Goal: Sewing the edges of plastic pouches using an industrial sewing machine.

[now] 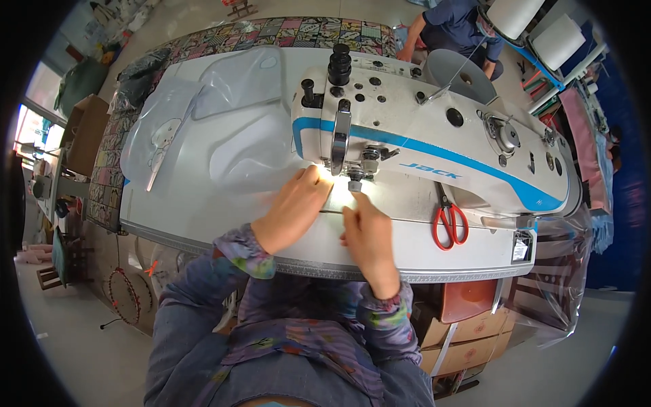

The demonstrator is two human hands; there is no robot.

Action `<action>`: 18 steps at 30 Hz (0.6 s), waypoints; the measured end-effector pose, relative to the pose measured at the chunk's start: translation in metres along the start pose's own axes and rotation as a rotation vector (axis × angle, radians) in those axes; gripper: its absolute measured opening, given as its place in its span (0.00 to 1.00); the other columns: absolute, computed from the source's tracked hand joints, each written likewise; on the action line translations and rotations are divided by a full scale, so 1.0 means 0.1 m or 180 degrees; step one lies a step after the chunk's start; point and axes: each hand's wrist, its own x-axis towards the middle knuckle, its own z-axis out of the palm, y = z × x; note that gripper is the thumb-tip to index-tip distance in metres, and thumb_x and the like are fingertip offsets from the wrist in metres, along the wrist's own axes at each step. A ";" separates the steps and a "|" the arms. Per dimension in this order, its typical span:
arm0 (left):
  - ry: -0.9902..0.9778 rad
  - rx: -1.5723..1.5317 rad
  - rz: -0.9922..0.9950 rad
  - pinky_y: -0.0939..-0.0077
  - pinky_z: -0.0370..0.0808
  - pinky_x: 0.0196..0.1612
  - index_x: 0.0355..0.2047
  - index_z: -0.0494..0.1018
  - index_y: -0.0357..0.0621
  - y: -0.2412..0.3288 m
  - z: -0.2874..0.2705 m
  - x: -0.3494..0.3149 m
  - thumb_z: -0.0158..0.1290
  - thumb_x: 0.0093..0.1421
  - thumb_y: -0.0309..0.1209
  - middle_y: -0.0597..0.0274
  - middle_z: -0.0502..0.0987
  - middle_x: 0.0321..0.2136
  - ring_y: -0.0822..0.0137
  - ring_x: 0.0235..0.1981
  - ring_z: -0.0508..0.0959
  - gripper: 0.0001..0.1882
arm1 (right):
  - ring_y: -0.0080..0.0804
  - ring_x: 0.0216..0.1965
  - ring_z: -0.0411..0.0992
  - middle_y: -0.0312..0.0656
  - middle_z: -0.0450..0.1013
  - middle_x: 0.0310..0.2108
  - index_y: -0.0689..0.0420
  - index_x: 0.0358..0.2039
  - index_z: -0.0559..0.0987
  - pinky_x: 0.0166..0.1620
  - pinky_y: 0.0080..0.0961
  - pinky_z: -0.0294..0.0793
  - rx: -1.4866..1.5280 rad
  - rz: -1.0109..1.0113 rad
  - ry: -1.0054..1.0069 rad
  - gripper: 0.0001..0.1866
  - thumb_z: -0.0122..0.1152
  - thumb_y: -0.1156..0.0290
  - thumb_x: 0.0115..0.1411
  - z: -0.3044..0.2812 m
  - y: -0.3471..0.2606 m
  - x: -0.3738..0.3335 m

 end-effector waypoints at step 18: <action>0.1600 0.1883 -0.1335 0.53 0.80 0.38 0.49 0.83 0.46 -2.17 -1.82 -0.63 0.54 0.65 0.26 0.51 0.81 0.37 0.46 0.35 0.83 0.14 | 0.28 0.41 0.74 0.42 0.76 0.47 0.58 0.72 0.65 0.45 0.23 0.75 0.0585 0.0055 -0.1094 0.39 0.63 0.79 0.59 -0.81 0.20 -0.48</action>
